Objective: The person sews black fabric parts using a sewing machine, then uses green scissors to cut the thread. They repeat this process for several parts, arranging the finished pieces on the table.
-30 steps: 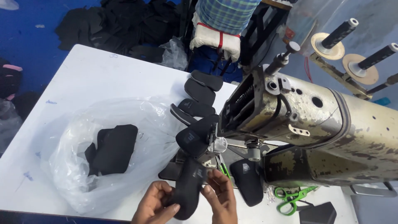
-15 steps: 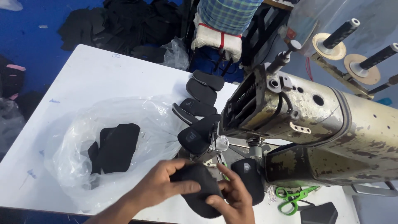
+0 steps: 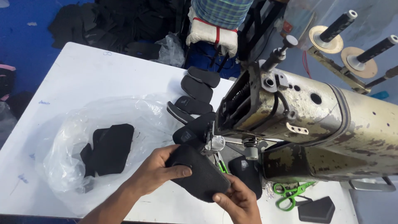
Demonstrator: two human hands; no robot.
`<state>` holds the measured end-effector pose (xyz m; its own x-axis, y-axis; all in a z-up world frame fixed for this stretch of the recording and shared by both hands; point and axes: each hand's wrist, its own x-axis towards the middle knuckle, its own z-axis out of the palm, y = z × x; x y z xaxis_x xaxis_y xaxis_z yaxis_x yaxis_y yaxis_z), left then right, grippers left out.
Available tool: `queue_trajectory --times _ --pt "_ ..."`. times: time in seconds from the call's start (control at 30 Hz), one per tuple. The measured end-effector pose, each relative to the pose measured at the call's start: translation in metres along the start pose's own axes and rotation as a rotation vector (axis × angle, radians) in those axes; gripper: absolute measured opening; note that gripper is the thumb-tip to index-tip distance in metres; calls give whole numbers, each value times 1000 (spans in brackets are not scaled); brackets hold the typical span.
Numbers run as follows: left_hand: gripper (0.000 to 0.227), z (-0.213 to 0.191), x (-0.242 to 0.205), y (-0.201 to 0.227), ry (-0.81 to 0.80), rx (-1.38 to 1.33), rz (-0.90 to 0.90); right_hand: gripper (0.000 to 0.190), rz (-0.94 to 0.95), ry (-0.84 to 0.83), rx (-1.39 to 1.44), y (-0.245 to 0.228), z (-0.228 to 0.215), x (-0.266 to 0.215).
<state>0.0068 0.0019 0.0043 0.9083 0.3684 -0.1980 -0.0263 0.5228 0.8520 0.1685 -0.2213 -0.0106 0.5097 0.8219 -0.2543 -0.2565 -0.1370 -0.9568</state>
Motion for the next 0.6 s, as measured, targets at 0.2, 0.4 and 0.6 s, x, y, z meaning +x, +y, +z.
queue_trajectory --times 0.2,0.4,0.6 --pt "51 2 11 1 -13 162 -29 58 -40 -32 -137 -11 1 5" --pt "47 -4 27 0 17 344 -29 34 -15 55 -532 -11 1 17" --pt "42 -5 45 7 33 225 9 28 82 163 -536 -18 9 34"
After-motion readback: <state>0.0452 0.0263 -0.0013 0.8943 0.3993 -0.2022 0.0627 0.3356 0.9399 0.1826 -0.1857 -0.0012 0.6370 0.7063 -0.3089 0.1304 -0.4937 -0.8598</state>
